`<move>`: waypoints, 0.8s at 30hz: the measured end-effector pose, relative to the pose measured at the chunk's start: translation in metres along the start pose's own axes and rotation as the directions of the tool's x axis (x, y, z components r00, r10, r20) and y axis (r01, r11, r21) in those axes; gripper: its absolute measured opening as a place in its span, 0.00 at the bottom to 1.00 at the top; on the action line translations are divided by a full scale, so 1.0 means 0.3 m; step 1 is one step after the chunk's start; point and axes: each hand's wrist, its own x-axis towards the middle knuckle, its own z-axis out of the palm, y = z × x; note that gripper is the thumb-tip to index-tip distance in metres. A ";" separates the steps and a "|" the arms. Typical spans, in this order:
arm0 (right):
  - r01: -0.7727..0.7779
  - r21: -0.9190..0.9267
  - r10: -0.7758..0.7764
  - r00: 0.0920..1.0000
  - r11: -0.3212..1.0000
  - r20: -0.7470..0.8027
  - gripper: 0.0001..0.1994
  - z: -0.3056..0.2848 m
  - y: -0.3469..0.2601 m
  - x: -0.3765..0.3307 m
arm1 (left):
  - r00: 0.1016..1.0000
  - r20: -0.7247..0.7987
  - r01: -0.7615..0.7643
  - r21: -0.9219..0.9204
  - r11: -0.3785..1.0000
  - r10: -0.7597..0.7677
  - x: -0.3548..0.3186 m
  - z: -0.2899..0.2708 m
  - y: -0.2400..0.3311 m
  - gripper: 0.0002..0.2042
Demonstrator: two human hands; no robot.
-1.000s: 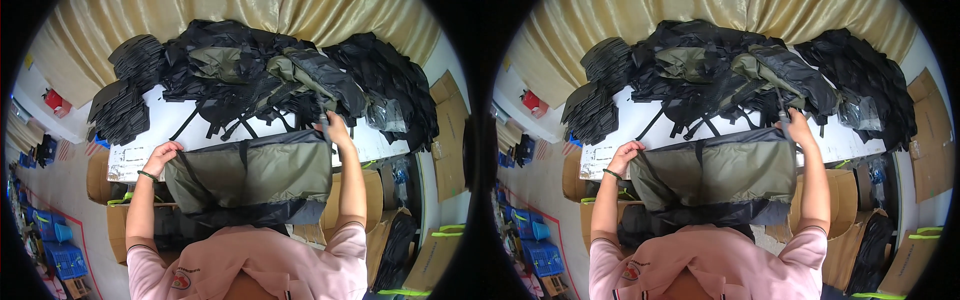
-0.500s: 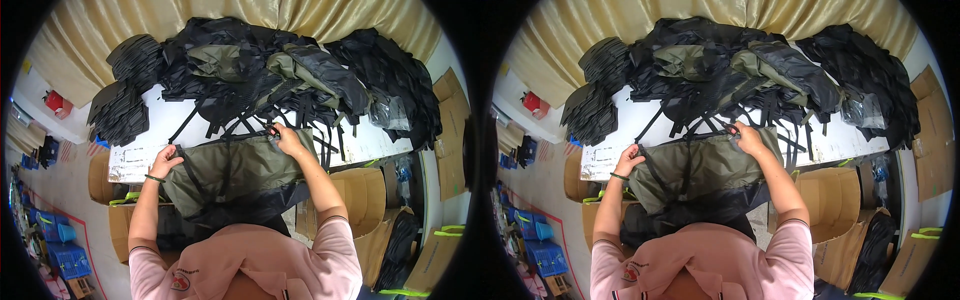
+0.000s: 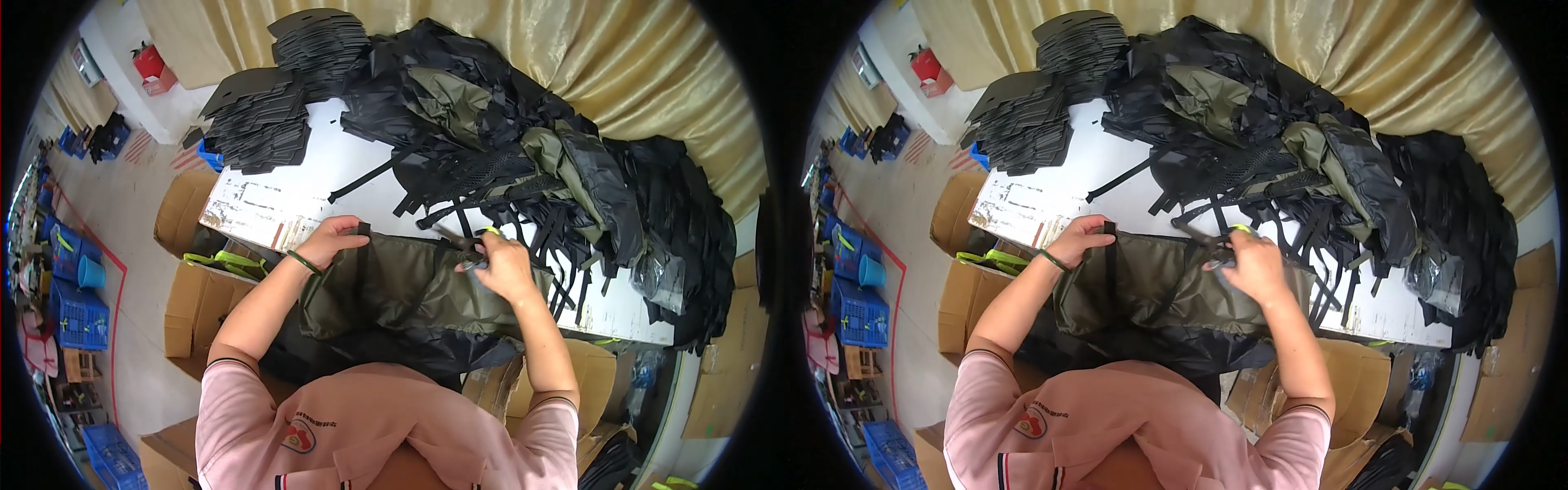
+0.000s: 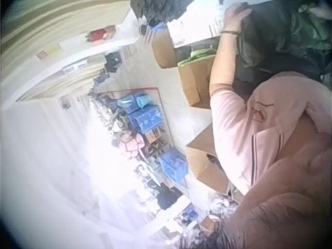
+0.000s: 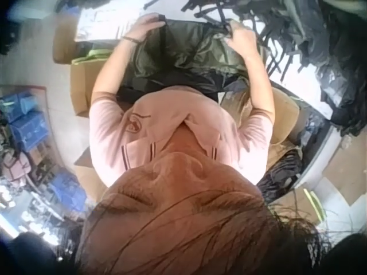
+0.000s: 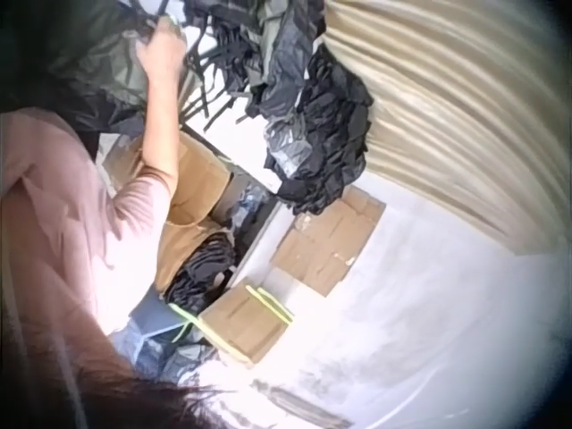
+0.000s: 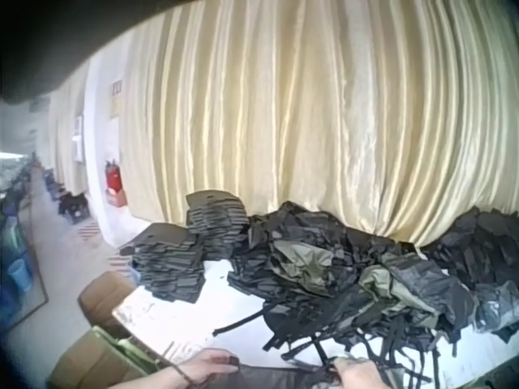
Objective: Trimming excess threads and small fabric pieces from bag components using scissors.
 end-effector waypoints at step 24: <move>0.254 -0.069 -0.245 0.962 0.965 0.124 0.26 -0.019 -0.184 0.084 | 0.995 0.071 -0.076 0.066 0.995 0.071 -0.029 0.099 0.024 0.09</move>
